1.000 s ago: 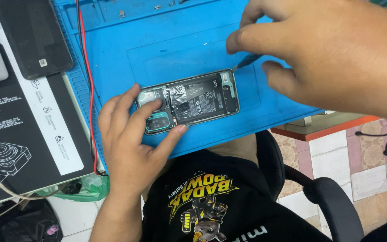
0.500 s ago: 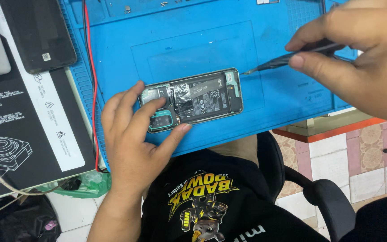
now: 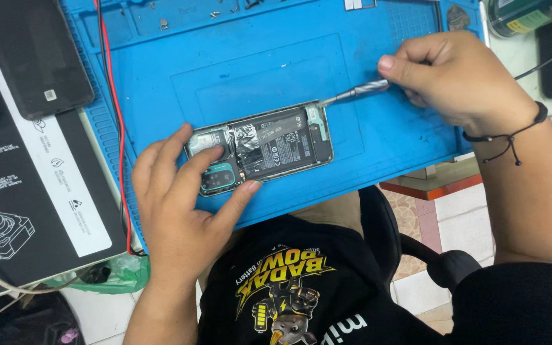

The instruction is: The person pries open the back cover of a smartphone using a plastic card, working it around the edges of the device. They spray the phone with an aerosol can, remove the back cover to expose the internal battery and components, then use a screwdriver on the exposed phone body.

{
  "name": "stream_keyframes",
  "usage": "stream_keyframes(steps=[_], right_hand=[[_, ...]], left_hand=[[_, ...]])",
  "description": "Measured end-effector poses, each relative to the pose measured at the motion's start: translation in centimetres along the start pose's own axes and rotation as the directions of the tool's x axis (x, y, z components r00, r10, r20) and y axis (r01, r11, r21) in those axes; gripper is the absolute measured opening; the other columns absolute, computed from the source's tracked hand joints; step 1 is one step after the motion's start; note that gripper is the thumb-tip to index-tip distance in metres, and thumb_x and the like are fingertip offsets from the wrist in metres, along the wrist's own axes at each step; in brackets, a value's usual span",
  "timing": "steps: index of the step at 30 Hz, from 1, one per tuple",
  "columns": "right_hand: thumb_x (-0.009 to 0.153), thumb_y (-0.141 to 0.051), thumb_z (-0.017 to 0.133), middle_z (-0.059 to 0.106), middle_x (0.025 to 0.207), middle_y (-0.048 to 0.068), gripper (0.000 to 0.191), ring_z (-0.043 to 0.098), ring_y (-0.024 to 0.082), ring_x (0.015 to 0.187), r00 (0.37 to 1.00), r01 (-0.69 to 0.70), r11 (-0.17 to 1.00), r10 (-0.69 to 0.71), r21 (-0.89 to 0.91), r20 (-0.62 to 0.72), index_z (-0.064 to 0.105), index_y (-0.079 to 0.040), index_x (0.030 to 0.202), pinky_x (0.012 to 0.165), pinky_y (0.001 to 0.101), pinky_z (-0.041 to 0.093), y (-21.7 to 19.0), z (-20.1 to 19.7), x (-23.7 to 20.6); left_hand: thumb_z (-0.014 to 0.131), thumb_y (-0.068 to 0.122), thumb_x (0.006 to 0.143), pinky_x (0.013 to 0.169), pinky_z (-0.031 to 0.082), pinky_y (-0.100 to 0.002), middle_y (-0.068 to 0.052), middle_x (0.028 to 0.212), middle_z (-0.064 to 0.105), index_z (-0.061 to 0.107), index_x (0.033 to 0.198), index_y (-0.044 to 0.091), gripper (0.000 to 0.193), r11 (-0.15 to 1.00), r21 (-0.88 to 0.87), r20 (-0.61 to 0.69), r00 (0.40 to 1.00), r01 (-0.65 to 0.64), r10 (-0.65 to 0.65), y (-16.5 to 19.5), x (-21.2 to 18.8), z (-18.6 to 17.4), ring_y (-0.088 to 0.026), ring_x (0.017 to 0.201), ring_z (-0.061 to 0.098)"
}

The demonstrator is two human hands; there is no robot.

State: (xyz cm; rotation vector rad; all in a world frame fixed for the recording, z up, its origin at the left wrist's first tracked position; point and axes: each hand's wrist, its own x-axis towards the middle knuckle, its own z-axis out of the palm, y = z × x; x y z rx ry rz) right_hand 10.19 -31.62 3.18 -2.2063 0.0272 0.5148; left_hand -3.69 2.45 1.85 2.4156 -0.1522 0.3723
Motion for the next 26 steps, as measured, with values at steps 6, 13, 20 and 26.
stream_keyframes(steps=[6, 13, 20, 26], right_hand=[[0.103, -0.029, 0.068, 0.049, 0.061, -0.002, 0.031, 0.038, 0.007, 0.052, 1.0, -0.016, 0.999, 0.016, 0.033, 0.005, 0.069, -0.003, 0.087, 0.044, 0.0256, 0.027, -0.6, 0.3, 0.0], [0.094, -0.026, 0.078, 0.065, 0.078, -0.001, 0.022, 0.056, 0.007, 0.067, 0.971, 0.233, 0.934, -0.24, -0.271, 0.008, 0.077, -0.006, 0.101, 0.057, 0.0216, 0.041, -2.3, -0.5, -2.4], [0.08, -0.02, 0.088, 0.07, 0.076, 0.012, 0.025, 0.068, 0.017, 0.065, 0.915, 0.336, 0.695, -0.402, -0.636, 0.043, 0.078, -0.002, 0.094, 0.059, 0.0289, 0.053, -7.1, -0.6, -5.8], [0.078, -0.015, 0.088, 0.069, 0.077, 0.014, 0.023, 0.07, 0.024, 0.068, 0.798, 0.469, 0.508, -0.594, -0.723, 0.1, 0.077, 0.0, 0.091, 0.058, 0.0337, 0.055, -8.8, -0.1, -8.3]], left_hand=[[0.094, 0.033, 0.077, 0.115, 0.04, -0.048, -0.02, 0.143, 0.059, 0.073, 0.117, 0.005, 0.054, 1.0, -0.006, -0.009, 1.0, -0.002, 0.002, -0.1, 0.0, 0.0, -0.039, 0.135, 0.049], [0.094, 0.033, 0.078, 0.114, 0.041, -0.048, -0.02, 0.143, 0.059, 0.073, 0.117, 0.005, 0.053, 1.0, -0.012, -0.012, 1.0, -0.003, 0.003, -0.2, 0.0, 0.0, -0.039, 0.135, 0.049], [0.094, 0.033, 0.077, 0.115, 0.04, -0.048, -0.02, 0.143, 0.059, 0.073, 0.118, 0.005, 0.054, 1.0, -0.015, -0.012, 1.0, -0.007, 0.007, -0.2, 0.1, 0.0, -0.039, 0.135, 0.049], [0.095, 0.033, 0.078, 0.116, 0.041, -0.048, -0.02, 0.144, 0.059, 0.073, 0.119, 0.005, 0.054, 1.0, -0.001, -0.009, 1.0, -0.012, 0.012, -0.3, -0.1, 0.1, -0.039, 0.135, 0.049]])
